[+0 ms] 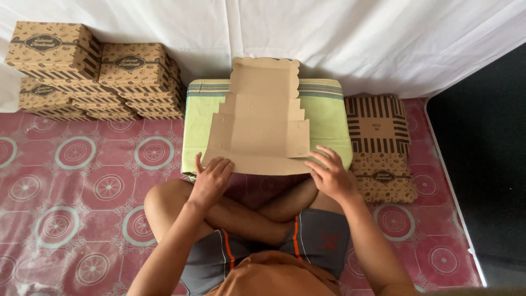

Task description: Folding flat cardboard sheets into small rectangular boxes while sitting on the floor.

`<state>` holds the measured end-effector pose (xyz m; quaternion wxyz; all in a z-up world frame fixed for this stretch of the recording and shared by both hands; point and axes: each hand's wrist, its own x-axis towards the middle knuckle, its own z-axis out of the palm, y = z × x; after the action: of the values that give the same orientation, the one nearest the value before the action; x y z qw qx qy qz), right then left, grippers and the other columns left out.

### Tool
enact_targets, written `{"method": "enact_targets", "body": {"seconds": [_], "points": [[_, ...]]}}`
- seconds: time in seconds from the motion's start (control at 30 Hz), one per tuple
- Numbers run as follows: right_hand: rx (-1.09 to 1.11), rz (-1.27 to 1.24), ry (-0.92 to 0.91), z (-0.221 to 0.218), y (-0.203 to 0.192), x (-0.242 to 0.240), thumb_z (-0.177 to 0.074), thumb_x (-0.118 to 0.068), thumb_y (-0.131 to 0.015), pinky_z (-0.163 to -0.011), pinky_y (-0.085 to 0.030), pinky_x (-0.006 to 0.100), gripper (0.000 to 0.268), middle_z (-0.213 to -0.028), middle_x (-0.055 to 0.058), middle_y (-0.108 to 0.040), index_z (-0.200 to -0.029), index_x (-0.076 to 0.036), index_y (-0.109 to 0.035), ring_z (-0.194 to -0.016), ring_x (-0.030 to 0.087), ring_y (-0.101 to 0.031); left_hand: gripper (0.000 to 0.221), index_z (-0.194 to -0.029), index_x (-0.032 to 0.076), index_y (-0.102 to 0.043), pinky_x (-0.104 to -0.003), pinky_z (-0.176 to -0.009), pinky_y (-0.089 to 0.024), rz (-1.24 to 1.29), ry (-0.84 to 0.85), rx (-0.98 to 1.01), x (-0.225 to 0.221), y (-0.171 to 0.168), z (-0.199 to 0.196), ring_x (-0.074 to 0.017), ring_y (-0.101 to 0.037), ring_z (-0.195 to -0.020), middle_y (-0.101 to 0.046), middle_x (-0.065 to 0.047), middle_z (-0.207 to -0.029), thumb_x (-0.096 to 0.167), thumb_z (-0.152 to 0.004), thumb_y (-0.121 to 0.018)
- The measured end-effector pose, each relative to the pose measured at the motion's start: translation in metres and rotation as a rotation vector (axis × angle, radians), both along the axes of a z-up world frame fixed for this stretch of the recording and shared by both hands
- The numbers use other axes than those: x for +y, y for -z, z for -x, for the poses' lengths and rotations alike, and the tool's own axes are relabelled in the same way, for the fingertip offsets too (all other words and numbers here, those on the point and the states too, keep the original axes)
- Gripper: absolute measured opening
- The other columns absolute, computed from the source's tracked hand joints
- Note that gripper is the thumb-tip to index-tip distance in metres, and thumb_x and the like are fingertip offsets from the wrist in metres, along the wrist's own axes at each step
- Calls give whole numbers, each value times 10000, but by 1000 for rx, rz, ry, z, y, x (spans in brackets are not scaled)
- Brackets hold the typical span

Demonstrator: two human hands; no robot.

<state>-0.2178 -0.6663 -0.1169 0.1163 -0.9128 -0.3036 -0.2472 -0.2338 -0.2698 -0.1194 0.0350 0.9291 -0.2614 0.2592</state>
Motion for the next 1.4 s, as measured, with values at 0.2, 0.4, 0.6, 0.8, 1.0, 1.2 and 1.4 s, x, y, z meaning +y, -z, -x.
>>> {"method": "enact_targets", "body": {"seconds": [0.2, 0.4, 0.6, 0.8, 1.0, 1.2, 1.4], "points": [[236, -587, -55, -22, -23, -11, -941, -219, -645, -965, -538, 460, 161, -1087, 35, -715, -833, -119, -711, -1104, 289, -684, 201, -1040, 148, -687, -448, -930, -556, 300, 204, 186, -7, -62, -20, -220, -728, -713, -699, -38, -729, 240, -864, -718], [345, -620, 325, -45, 8, 2, -893, -228, -755, -728, -590, 375, 195, -803, 57, -663, -770, -93, -687, -822, 283, -703, 462, -1219, 124, -649, -478, -785, -560, 232, -22, 581, -19, -16, -83, -352, -763, -786, -769, -126, -854, 497, -946, -651], [154, -502, 314, -29, -13, 25, -777, -121, -744, -976, -485, 594, 553, -1176, 274, -607, -1280, 41, -581, -1116, 480, -609, 557, -1251, 128, -661, -538, -917, -514, 179, -59, 461, -44, -14, -73, -344, -670, -1064, -676, -122, -1121, 582, -935, -603], [-415, -118, 33, 2, -6, 91, -920, -182, -605, -1208, -181, 612, 489, -1489, 210, -523, -1403, -106, -615, -1434, 424, -426, 451, -1381, 55, -569, -546, -1136, -355, 85, 116, 104, -72, 6, -52, -386, -443, -1394, -496, -196, -1405, 135, -945, -487], [325, 111, -2, 4, -11, 114, -1009, -563, -471, -1160, -39, 720, 856, -1670, 273, -153, -1630, -47, -187, -1542, 462, -96, 842, -1638, 52, -220, -613, -1233, -93, -21, 82, 295, -78, -2, -47, -390, -132, -1574, -188, -186, -1704, 633, -1037, -310], [563, 231, 31, 2, -22, 112, -971, -642, -498, -1187, 23, 686, 946, -1692, 239, -63, -1638, -72, -144, -1554, 440, -16, 838, -1624, 109, -288, -597, -1231, -170, -169, 100, 328, -76, 27, -55, -323, -220, -1562, -278, -121, -1687, 635, -979, -394], [487, 253, 53, -2, -5, 112, -1034, -556, -425, -1188, -47, 691, 797, -1702, 187, -51, -1651, -146, -131, -1559, 411, -32, 788, -1624, 64, -282, -536, -1239, -192, -211, 156, 231, -71, 42, -61, -305, -224, -1567, -272, -144, -1686, 384, -931, -477]]}}
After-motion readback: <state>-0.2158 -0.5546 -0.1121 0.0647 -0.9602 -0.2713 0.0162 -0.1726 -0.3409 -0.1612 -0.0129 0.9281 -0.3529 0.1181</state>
